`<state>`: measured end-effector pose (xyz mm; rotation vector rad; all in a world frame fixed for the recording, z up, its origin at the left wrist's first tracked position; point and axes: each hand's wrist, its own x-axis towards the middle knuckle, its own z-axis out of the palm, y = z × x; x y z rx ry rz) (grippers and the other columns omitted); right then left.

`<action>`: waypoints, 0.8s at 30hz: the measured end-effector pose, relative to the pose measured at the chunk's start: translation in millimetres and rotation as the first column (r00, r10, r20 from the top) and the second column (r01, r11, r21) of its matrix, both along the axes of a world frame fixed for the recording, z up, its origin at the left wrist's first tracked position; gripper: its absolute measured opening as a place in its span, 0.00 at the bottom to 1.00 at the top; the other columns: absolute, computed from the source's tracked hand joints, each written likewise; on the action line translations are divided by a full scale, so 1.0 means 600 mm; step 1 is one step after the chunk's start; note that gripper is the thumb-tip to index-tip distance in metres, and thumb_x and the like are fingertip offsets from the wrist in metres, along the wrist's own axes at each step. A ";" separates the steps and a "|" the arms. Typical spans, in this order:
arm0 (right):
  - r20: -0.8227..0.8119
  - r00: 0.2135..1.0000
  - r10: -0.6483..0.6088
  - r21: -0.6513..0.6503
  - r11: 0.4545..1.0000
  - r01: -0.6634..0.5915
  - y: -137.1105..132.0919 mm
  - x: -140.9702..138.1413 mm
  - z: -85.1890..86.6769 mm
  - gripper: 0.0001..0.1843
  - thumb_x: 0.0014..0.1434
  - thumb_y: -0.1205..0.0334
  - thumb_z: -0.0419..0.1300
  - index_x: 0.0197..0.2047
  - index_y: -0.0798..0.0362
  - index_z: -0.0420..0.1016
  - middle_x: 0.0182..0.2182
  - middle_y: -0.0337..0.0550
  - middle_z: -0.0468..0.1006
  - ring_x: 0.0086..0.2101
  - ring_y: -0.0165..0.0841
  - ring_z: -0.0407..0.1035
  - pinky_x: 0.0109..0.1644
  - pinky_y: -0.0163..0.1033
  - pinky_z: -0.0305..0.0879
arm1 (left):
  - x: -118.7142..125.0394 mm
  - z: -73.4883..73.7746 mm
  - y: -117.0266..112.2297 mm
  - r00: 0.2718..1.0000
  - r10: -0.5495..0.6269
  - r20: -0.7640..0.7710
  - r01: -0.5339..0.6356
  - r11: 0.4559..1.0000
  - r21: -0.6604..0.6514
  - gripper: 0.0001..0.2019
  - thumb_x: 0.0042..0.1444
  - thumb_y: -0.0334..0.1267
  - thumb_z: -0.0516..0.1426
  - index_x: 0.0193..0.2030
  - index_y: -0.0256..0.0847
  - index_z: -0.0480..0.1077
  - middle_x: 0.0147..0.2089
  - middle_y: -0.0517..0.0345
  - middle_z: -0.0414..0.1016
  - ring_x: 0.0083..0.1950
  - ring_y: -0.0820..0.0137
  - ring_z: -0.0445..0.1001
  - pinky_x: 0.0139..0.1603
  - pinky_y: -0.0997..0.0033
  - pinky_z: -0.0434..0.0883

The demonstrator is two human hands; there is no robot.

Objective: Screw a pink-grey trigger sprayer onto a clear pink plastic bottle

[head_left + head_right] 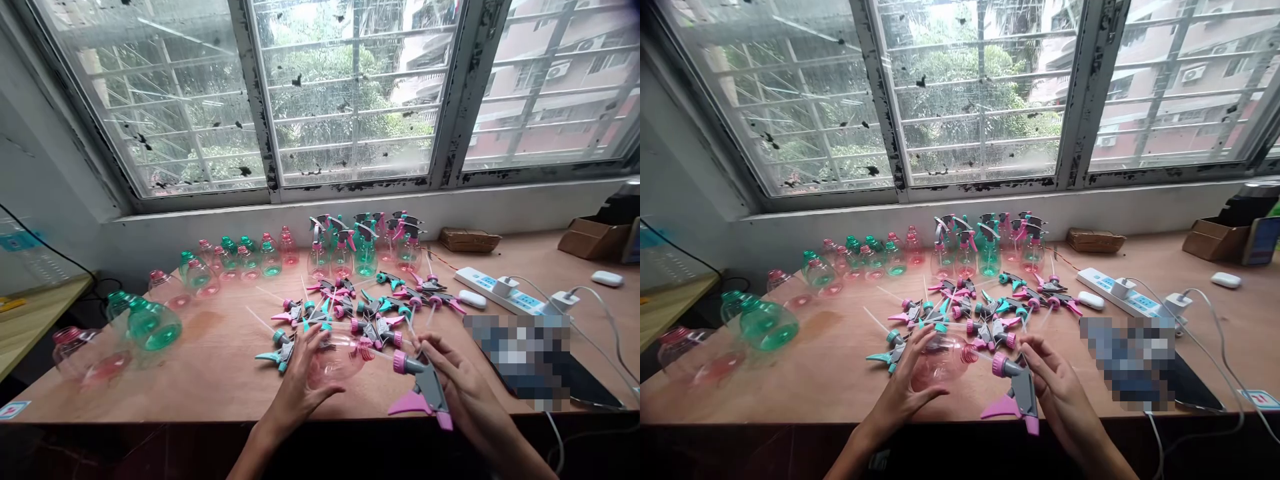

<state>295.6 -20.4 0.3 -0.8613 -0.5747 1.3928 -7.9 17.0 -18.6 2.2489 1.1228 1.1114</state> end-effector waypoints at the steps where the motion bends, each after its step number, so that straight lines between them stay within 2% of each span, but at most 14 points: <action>1: 0.000 1.000 0.021 -0.005 1.000 -0.021 0.005 -0.010 -0.005 0.27 0.46 0.50 0.85 0.46 0.47 0.83 0.37 0.38 0.83 0.32 0.32 0.80 0.32 0.31 0.80 | 0.001 -0.001 -0.002 1.000 -0.003 -0.021 0.003 1.000 0.015 0.44 0.58 0.50 0.71 0.77 0.61 0.57 0.80 0.42 0.60 0.82 0.43 0.56 0.78 0.34 0.60; 5: 0.016 0.999 0.046 -0.023 0.999 -0.046 0.021 -0.038 -0.018 0.28 0.47 0.48 0.84 0.48 0.45 0.81 0.37 0.34 0.84 0.32 0.29 0.79 0.35 0.28 0.78 | 0.005 -0.003 -0.004 0.995 -0.025 -0.098 0.034 0.996 0.084 0.48 0.62 0.47 0.69 0.80 0.61 0.45 0.81 0.39 0.57 0.83 0.45 0.56 0.79 0.31 0.57; 8: 0.053 0.997 0.047 -0.060 0.997 -0.044 0.024 -0.048 -0.023 0.27 0.51 0.44 0.81 0.48 0.48 0.83 0.40 0.35 0.86 0.37 0.28 0.80 0.41 0.26 0.77 | 0.007 -0.003 -0.004 0.991 -0.030 -0.129 0.045 0.992 0.121 0.44 0.64 0.46 0.68 0.79 0.58 0.48 0.80 0.37 0.58 0.82 0.45 0.57 0.78 0.31 0.59; 10: 0.073 0.991 0.109 -0.112 0.989 -0.101 0.020 -0.053 -0.023 0.28 0.57 0.37 0.75 0.48 0.52 0.83 0.38 0.42 0.87 0.36 0.32 0.81 0.38 0.29 0.78 | 0.008 -0.003 -0.004 0.989 -0.021 -0.144 0.041 0.990 0.135 0.41 0.64 0.46 0.67 0.77 0.55 0.51 0.79 0.36 0.59 0.81 0.45 0.59 0.78 0.31 0.60; 13: 0.053 0.954 0.295 -0.172 0.944 -0.282 0.012 -0.057 -0.023 0.39 0.62 0.25 0.62 0.54 0.55 0.80 0.31 0.47 0.86 0.28 0.38 0.80 0.27 0.37 0.77 | 0.009 0.000 -0.005 0.987 0.000 -0.162 0.025 0.988 0.153 0.39 0.64 0.46 0.67 0.77 0.53 0.53 0.78 0.35 0.61 0.80 0.44 0.62 0.78 0.30 0.59; 14: 0.077 0.938 0.337 -0.172 0.931 -0.321 0.010 -0.057 -0.023 0.40 0.61 0.24 0.63 0.55 0.53 0.78 0.29 0.46 0.85 0.27 0.38 0.80 0.25 0.37 0.76 | 0.009 0.002 -0.005 0.986 0.004 -0.169 0.023 0.987 0.158 0.39 0.64 0.46 0.67 0.77 0.53 0.54 0.78 0.35 0.62 0.80 0.44 0.62 0.78 0.30 0.59; 16: 0.187 0.911 0.368 -0.170 0.925 -0.339 0.010 -0.056 -0.024 0.38 0.57 0.30 0.71 0.55 0.52 0.75 0.27 0.42 0.85 0.24 0.35 0.78 0.24 0.34 0.74 | 0.008 0.006 -0.007 0.982 -0.015 -0.190 0.045 0.986 0.158 0.41 0.63 0.47 0.68 0.78 0.54 0.53 0.79 0.35 0.61 0.80 0.43 0.61 0.77 0.31 0.61; 18: 0.310 0.885 0.348 -0.177 0.935 -0.306 0.012 -0.051 -0.026 0.34 0.53 0.37 0.77 0.51 0.52 0.74 0.24 0.39 0.83 0.20 0.31 0.75 0.22 0.30 0.71 | 0.003 0.008 -0.014 0.974 -0.081 -0.210 0.111 0.985 0.133 0.46 0.61 0.48 0.69 0.80 0.55 0.52 0.80 0.37 0.59 0.81 0.43 0.59 0.77 0.33 0.64; 20: 0.377 0.876 0.299 -0.163 0.953 -0.255 0.013 -0.046 -0.027 0.31 0.52 0.38 0.78 0.45 0.52 0.74 0.23 0.37 0.82 0.20 0.30 0.75 0.22 0.30 0.71 | -0.006 0.009 -0.028 0.981 -0.129 -0.142 0.137 0.989 0.048 0.47 0.58 0.50 0.71 0.80 0.57 0.55 0.81 0.40 0.59 0.81 0.41 0.60 0.76 0.34 0.65; 21: 0.394 0.878 0.271 -0.154 0.962 -0.228 0.014 -0.043 -0.028 0.30 0.51 0.39 0.78 0.43 0.52 0.74 0.23 0.37 0.82 0.21 0.31 0.76 0.23 0.31 0.73 | -0.011 0.009 -0.039 0.995 -0.101 -0.026 0.100 0.995 -0.007 0.47 0.55 0.54 0.72 0.78 0.56 0.59 0.79 0.40 0.63 0.78 0.40 0.64 0.75 0.33 0.67; 22: 0.404 0.881 0.246 -0.147 0.968 -0.203 0.014 -0.042 -0.030 0.30 0.50 0.39 0.79 0.41 0.52 0.75 0.24 0.36 0.81 0.22 0.32 0.77 0.24 0.32 0.75 | -0.018 0.008 -0.050 0.988 0.002 0.156 0.009 0.997 -0.074 0.44 0.52 0.57 0.73 0.74 0.54 0.66 0.75 0.40 0.69 0.75 0.39 0.69 0.73 0.33 0.69; 23: 0.405 0.883 0.237 -0.160 0.969 -0.187 0.013 -0.041 -0.032 0.30 0.49 0.40 0.79 0.41 0.51 0.75 0.24 0.35 0.80 0.22 0.33 0.77 0.24 0.34 0.76 | -0.024 0.008 -0.062 0.917 0.208 0.341 -0.155 0.972 -0.177 0.34 0.55 0.54 0.72 0.67 0.50 0.73 0.70 0.42 0.74 0.70 0.44 0.74 0.69 0.36 0.74; 24: 0.397 0.886 0.237 -0.178 0.968 -0.179 0.011 -0.040 -0.035 0.30 0.48 0.40 0.80 0.42 0.51 0.76 0.24 0.34 0.79 0.22 0.33 0.77 0.24 0.34 0.76 | -0.030 0.009 -0.073 0.873 0.304 0.381 -0.228 0.945 -0.233 0.26 0.65 0.51 0.66 0.66 0.45 0.72 0.69 0.43 0.75 0.66 0.49 0.76 0.64 0.37 0.77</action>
